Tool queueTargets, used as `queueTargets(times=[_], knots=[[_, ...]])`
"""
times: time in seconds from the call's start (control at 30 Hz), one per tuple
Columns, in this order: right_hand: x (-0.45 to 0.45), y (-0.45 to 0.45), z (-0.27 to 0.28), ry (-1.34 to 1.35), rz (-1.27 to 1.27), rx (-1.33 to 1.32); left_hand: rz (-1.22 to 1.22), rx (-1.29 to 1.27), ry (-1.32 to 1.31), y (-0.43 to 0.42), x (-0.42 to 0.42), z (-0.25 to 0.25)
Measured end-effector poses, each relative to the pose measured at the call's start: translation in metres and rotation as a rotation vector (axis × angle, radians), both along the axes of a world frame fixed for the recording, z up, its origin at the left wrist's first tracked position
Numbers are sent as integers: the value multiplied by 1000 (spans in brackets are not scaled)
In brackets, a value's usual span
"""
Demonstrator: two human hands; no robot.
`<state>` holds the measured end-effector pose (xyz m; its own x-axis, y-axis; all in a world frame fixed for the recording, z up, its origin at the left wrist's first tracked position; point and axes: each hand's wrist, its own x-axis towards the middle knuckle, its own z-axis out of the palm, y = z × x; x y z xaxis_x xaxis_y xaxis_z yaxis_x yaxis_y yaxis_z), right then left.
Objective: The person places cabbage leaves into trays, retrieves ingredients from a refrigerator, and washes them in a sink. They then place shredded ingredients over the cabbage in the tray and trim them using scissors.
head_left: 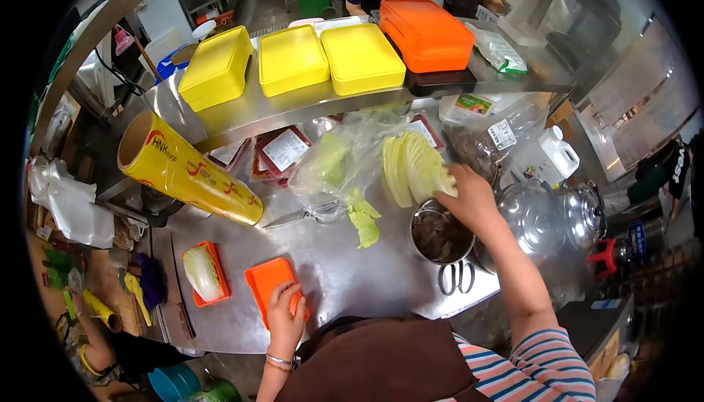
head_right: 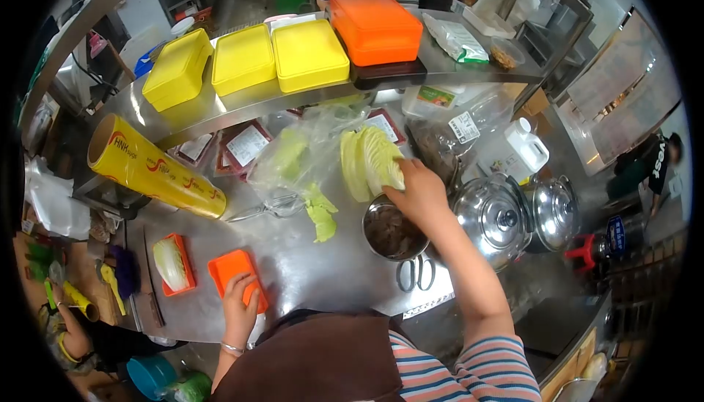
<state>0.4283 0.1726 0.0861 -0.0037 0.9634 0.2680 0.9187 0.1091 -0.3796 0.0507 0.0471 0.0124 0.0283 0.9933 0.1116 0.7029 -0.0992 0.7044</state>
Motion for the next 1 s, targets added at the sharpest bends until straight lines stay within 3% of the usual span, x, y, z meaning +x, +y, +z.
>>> queueTargets(times=[0.1,0.2,0.27,0.33,0.5,0.53,0.6,0.7,0.73,0.77,0.8,0.9,1.0], knots=[[12,55,-50,-136,-60,-39,-26,-20,-82,9,10,5],[-15,89,-61,-372,51,-105,-56,-30,-126,8,13,-1],[-46,104,-60,-293,99,-611,-46,-46,-139,4,18,-2],[-52,114,-96,-326,110,-593,-44,-226,-233,3,19,-1],[-42,140,-137,-260,1,-476,-43,-87,-201,-4,10,-8],[-39,140,-111,-90,-70,-541,-47,-16,-172,-9,5,-13],[-39,119,-45,589,-229,-659,28,-119,-310,-21,-3,-16],[-46,48,-12,1150,-46,-635,120,-324,-574,-27,-10,-26],[-64,16,7,1121,-40,-650,150,-429,-700,-28,-10,-23],[-76,-10,7,1144,32,-696,98,-377,-764,-25,-6,-21],[-85,-42,-7,1192,100,-659,96,-487,-860,-29,8,-2],[-137,-81,-23,1182,310,-623,-29,-483,-1079,5,20,24],[-175,-106,-49,1223,373,-580,53,-453,-1206,7,32,21]])
